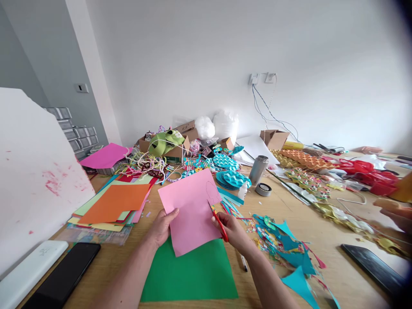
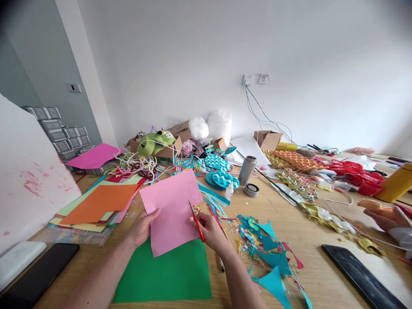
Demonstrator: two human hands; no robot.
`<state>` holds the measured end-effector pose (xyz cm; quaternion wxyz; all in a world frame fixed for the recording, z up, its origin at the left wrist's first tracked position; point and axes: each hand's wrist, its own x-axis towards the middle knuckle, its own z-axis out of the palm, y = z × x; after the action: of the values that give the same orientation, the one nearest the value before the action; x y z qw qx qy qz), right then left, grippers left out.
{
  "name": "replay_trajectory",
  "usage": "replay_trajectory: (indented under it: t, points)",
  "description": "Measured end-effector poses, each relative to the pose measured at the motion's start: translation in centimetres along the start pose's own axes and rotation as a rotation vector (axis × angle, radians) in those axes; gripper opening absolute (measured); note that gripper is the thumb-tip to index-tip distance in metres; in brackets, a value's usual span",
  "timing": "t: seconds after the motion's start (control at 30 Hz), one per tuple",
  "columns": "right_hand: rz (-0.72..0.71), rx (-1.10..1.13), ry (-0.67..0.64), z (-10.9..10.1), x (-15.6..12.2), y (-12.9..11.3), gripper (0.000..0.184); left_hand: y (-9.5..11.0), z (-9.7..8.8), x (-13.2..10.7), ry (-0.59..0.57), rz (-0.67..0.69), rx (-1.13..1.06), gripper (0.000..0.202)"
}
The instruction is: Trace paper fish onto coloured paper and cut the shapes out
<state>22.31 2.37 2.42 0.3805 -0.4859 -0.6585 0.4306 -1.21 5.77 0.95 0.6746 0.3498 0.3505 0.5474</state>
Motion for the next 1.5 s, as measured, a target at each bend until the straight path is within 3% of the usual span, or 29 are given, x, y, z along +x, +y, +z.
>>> replay_trajectory:
  t: [0.63,1.5]
  points:
    - [0.066,0.016,-0.008,-0.3,-0.5,-1.4,0.052,0.2,0.4,-0.2,-0.009,-0.041,-0.027,0.049]
    - [0.034,0.094,0.011,0.2,-0.1,-0.2,0.044,-0.1,0.3,-0.3,-0.067,-0.052,0.019,0.049]
